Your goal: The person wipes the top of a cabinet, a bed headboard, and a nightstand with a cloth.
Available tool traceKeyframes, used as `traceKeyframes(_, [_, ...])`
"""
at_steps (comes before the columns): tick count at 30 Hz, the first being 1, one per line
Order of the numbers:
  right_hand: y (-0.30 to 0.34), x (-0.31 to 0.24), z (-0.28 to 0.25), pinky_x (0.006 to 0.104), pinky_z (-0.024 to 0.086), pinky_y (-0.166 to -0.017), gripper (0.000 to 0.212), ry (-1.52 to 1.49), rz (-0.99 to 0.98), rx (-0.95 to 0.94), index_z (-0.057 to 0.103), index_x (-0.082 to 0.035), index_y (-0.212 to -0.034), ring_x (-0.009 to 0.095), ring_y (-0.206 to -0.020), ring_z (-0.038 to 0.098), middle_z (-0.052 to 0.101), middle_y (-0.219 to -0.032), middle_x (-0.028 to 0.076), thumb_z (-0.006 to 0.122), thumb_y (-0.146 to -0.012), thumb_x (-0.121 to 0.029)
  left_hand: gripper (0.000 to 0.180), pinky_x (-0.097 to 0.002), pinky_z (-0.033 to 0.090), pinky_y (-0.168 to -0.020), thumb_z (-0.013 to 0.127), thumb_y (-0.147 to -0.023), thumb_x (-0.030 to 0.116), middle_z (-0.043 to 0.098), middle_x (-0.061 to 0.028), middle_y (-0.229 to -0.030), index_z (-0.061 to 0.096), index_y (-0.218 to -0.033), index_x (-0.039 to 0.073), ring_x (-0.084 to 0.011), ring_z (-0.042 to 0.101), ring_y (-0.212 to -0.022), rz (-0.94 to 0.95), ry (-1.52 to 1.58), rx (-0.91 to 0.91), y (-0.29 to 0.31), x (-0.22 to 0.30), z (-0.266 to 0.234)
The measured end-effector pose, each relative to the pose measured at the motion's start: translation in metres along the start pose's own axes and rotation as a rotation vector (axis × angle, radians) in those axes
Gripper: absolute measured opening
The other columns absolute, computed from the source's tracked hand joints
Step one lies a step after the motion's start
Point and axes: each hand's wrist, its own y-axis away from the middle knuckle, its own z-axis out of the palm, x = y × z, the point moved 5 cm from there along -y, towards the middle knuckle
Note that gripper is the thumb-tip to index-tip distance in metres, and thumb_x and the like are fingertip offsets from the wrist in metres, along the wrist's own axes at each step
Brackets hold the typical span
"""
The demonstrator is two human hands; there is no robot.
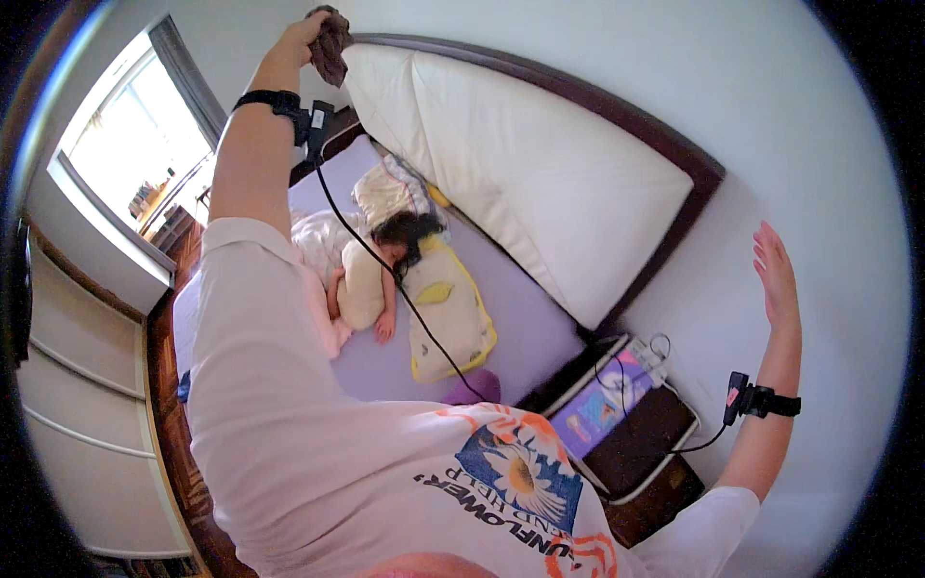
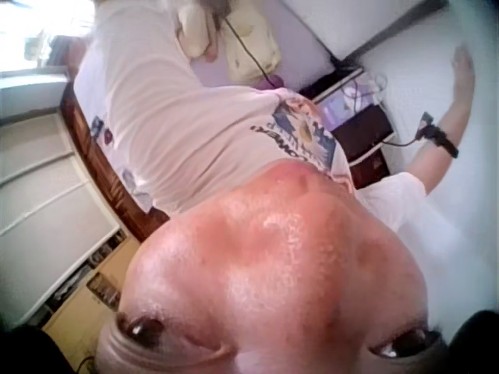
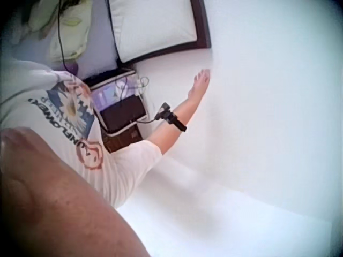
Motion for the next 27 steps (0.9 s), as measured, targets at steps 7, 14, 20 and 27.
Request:
traceKeyframes(7, [-0.12,0.045,0.095,0.0324,0.027,-0.104,0.054,-0.568,-0.102,0.306,0.042,-0.004,-0.131,0.019,-0.122,0.041,0.047,-0.13,0.008,0.043,-0.093,-0.043,0.05,-0.0389,0.052,-0.07,0.066,-0.072,0.026,0.062,-0.0227,-0.101,0.057,-0.106,-0.01,-0.0277,0.063,-0.085,0.08,-0.333,0.275,-0.176,-0.06,-0.076])
traceKeyframes(14, [-0.091,0.035,0.108,0.0341,0.023,-0.105,0.061,-0.645,0.008,0.841,0.037,-0.002,-0.133,0.021,-0.122,0.039,0.046,-0.132,0.009,0.042,-0.092,-0.046,0.043,-0.0367,0.051,-0.072,0.062,-0.081,0.023,0.061,-0.0121,-0.099,0.054,-0.115,-0.001,-0.024,0.061,-0.084,0.124,-0.18,0.092,-0.263,-0.175,0.034])
traceKeyframes(20, [-0.089,0.007,0.127,0.0372,0.03,-0.102,0.053,-0.695,0.006,0.813,0.041,-0.001,-0.129,0.025,-0.117,0.044,0.048,-0.127,0.011,0.039,-0.095,-0.043,0.038,-0.0356,0.051,-0.072,0.06,-0.082,0.02,0.061,-0.0126,-0.102,0.054,-0.113,-0.001,-0.0227,0.061,-0.087,0.176,-0.155,0.049,-0.312,-0.215,0.053])
traceKeyframes(27, [-0.085,0.024,0.133,0.038,0.031,-0.102,0.052,-0.79,0.045,0.798,0.045,-0.002,-0.125,0.026,-0.117,0.045,0.05,-0.126,0.012,0.041,-0.092,-0.042,0.047,-0.0389,0.043,-0.092,0.057,-0.076,0.024,0.057,-0.0193,-0.115,0.053,-0.118,0.004,-0.0319,0.054,-0.108,0.27,-0.445,0.182,-0.362,-0.237,0.034])
